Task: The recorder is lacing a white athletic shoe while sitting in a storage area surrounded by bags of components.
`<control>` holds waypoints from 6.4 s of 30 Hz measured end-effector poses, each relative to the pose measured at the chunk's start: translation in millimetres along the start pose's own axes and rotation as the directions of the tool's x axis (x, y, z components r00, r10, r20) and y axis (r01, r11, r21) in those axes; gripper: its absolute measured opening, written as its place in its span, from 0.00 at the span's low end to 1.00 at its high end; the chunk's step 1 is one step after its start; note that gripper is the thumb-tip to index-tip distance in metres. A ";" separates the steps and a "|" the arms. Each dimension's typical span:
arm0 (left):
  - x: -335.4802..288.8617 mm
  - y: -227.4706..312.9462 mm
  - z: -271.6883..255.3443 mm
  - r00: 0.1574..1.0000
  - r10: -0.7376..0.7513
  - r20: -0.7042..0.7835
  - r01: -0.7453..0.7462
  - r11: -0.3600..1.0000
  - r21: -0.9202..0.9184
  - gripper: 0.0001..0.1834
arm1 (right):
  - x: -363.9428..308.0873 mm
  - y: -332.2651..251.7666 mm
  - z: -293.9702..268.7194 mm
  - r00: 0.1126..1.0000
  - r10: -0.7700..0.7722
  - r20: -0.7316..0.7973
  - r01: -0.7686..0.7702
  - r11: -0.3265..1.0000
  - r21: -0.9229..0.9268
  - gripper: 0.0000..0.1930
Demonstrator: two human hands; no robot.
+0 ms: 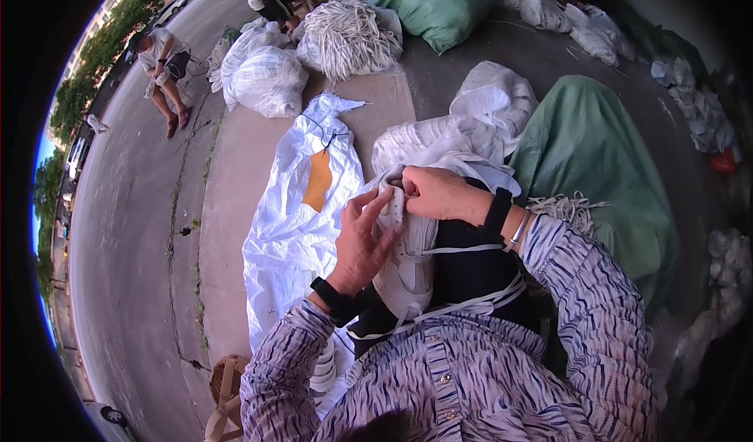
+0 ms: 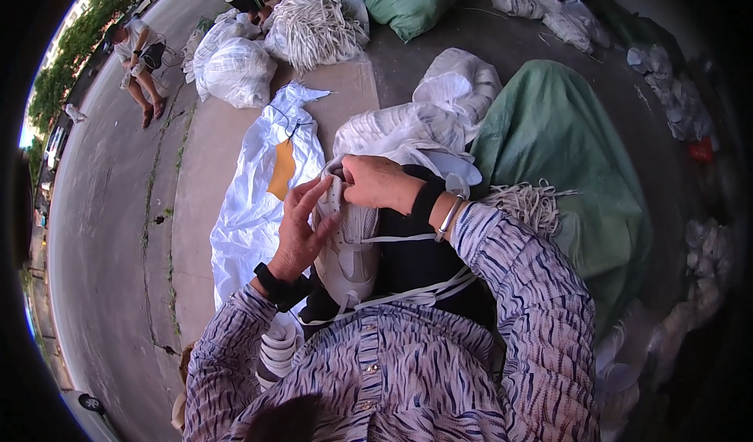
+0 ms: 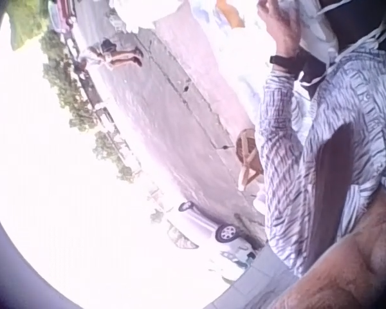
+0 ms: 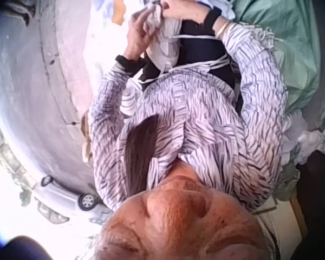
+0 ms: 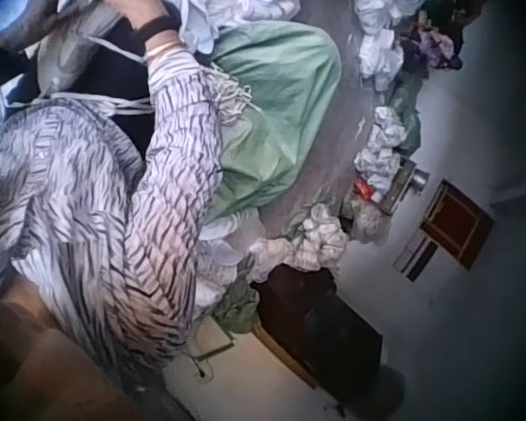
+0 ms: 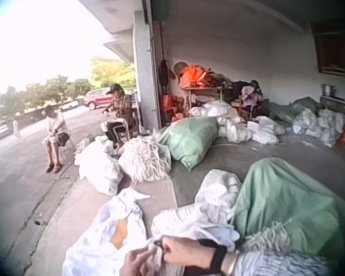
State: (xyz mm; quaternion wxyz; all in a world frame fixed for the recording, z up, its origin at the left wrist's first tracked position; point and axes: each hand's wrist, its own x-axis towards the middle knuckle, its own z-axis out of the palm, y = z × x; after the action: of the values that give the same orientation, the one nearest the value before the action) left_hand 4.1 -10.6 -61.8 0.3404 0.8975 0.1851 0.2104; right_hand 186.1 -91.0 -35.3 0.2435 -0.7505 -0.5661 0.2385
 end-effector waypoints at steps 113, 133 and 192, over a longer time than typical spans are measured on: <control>-66.0 -92.1 -224.1 0.326 -0.722 -0.610 -0.374 0.494 -0.785 0.10 | -143.9 57.4 -94.4 0.950 -0.050 -0.309 0.302 -0.107 0.947 0.13; -274.2 -208.7 -475.8 -0.532 -0.542 -0.651 0.143 0.700 -0.700 0.20 | -470.7 324.8 -238.6 0.010 0.812 -0.584 0.557 0.481 0.678 0.21; -379.1 -172.8 -449.6 -0.744 -0.343 -0.573 0.222 0.682 -0.697 0.20 | -558.8 360.8 -191.8 -0.126 0.716 -0.686 -0.564 0.518 0.644 0.17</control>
State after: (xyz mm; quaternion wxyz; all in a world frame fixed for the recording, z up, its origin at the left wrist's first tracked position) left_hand -574.6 169.8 29.3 0.0806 0.0560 0.7023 0.7051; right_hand 435.3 -735.8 -71.5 0.4176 -0.8891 0.1478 -0.1153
